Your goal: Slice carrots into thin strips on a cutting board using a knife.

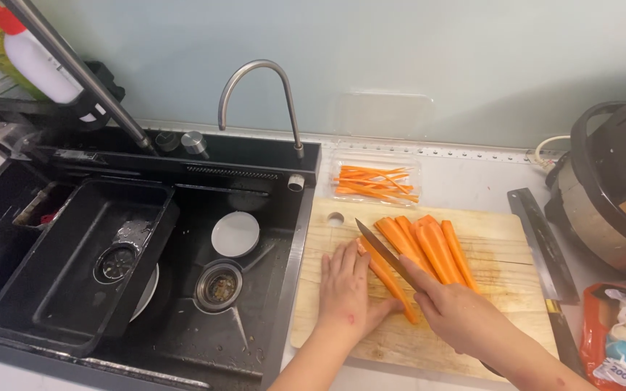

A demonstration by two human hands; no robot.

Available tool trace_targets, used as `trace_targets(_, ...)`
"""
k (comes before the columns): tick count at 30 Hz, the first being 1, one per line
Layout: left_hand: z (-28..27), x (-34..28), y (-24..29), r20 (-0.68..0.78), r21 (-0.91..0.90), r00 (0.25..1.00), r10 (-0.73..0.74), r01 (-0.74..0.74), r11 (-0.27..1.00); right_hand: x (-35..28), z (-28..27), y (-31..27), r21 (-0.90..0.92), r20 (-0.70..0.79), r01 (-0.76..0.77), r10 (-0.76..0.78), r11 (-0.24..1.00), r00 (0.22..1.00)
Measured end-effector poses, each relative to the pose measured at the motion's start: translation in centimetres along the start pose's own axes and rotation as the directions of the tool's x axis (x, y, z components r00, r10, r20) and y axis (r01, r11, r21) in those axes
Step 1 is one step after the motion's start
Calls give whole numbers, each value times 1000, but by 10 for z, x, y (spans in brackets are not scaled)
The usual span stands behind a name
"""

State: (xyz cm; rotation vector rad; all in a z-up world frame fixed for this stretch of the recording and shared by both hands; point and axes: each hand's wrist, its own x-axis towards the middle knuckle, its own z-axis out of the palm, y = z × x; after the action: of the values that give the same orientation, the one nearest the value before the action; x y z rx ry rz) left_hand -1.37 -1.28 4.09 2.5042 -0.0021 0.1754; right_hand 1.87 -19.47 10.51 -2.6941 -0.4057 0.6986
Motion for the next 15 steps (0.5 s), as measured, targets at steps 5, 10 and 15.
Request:
trace_targets(5, 5, 1, -1, 40, 49, 998, -38, 36, 998, 11, 9, 3, -131, -25, 56, -59, 990, 998)
trace_targets(10, 8, -2, -4, 18, 49, 1000, -4, 3, 999, 5, -9, -24, -279, 11, 76, -76, 957, 997)
trace_targets(15, 10, -2, -5, -38, 46, 999, 17, -16, 999, -21, -36, -33, -128, 223, -77, 104, 989, 969)
